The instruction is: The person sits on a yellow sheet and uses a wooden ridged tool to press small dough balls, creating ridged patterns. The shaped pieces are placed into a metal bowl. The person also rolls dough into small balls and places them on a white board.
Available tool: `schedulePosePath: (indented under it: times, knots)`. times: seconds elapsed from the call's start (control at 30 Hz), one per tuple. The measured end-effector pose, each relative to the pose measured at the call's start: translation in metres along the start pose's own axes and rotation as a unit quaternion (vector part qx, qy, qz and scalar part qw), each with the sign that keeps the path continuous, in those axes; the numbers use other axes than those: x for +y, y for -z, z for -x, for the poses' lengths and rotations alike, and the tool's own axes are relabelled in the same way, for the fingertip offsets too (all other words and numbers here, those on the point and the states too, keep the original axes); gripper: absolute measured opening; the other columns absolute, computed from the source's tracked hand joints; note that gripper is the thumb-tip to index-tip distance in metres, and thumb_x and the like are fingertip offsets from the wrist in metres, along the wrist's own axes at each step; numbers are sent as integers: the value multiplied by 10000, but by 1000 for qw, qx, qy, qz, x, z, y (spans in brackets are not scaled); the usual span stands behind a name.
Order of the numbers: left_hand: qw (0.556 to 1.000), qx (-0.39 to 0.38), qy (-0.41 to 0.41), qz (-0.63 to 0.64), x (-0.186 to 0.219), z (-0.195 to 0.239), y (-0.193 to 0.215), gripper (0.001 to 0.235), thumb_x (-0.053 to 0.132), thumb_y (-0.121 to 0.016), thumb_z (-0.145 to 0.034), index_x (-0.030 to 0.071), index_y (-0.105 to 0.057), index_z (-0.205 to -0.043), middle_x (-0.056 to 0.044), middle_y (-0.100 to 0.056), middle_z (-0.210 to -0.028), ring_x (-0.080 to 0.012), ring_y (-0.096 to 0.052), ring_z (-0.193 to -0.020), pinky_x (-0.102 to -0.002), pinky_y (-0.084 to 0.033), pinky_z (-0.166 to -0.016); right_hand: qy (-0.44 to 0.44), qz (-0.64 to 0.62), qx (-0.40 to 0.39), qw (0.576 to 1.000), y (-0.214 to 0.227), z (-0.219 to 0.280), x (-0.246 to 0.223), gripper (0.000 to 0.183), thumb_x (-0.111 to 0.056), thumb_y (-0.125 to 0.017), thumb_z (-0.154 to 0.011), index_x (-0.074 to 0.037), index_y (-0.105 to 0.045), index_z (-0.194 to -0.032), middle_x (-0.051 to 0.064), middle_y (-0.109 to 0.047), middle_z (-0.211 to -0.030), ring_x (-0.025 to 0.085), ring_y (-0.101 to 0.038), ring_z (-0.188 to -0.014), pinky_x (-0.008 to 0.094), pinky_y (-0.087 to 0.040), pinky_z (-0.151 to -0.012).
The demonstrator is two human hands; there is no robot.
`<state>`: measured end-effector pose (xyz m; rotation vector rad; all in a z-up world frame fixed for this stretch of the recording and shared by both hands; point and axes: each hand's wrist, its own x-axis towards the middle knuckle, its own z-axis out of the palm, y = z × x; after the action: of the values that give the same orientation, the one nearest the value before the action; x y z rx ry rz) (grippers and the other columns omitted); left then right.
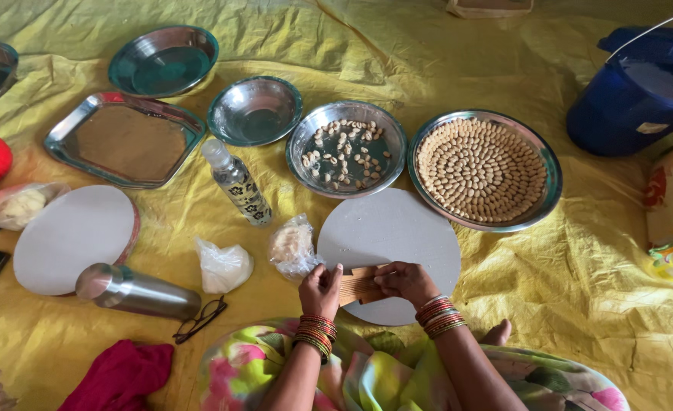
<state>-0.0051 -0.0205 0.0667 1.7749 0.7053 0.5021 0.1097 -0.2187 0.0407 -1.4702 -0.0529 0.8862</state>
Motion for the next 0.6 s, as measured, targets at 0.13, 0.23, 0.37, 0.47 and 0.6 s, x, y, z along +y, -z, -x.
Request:
schedulePosePath:
  times: [0.13,0.23,0.37,0.47,0.6]
  knots:
    - [1000,-4,-19,24,-3,-1,-2,452,239,-752,-908,16,-461,-645,-21,-456,-525,-111,-402,-510,-318,-387,-507,-3,-6,-3,1000,-3,-1,-1,241,-78,-741,-872,50,-735,-1076,92,-769,-965,157,-721,-853,289,-622,-794]
    - [999,-6,-32,26,-5,-1,-3,449,233,-747,-915,18,-453,-652,-16,-440,-527,-107,-390,-513,-314,-383,-507,-5,-5,-1,1000,-4,-3,3,222,-87,-737,-875,43,-736,-1055,87,-764,-960,154,-722,-847,289,-625,-795]
    - [998,-13,-27,48,-3,0,-5,440,223,-729,-933,24,-447,-660,-6,-421,-540,-95,-377,-525,-302,-377,-502,10,-1,-5,1000,-2,-7,8,205,-89,-739,-879,59,-732,-1020,91,-759,-941,153,-716,-823,291,-620,-771]
    - [997,-32,-27,57,0,1,-5,436,217,-714,-950,35,-436,-668,5,-410,-542,-83,-363,-529,-299,-360,-493,4,-12,26,1000,0,-9,11,197,-55,-757,-856,77,-726,-999,115,-754,-905,167,-708,-772,301,-616,-730]
    - [997,-58,-33,44,7,2,-5,401,206,-692,-954,60,-469,-655,27,-445,-524,-70,-380,-494,-293,-346,-476,-23,-15,40,999,7,-12,10,164,-35,-746,-846,71,-700,-962,141,-762,-879,183,-715,-725,307,-626,-700]
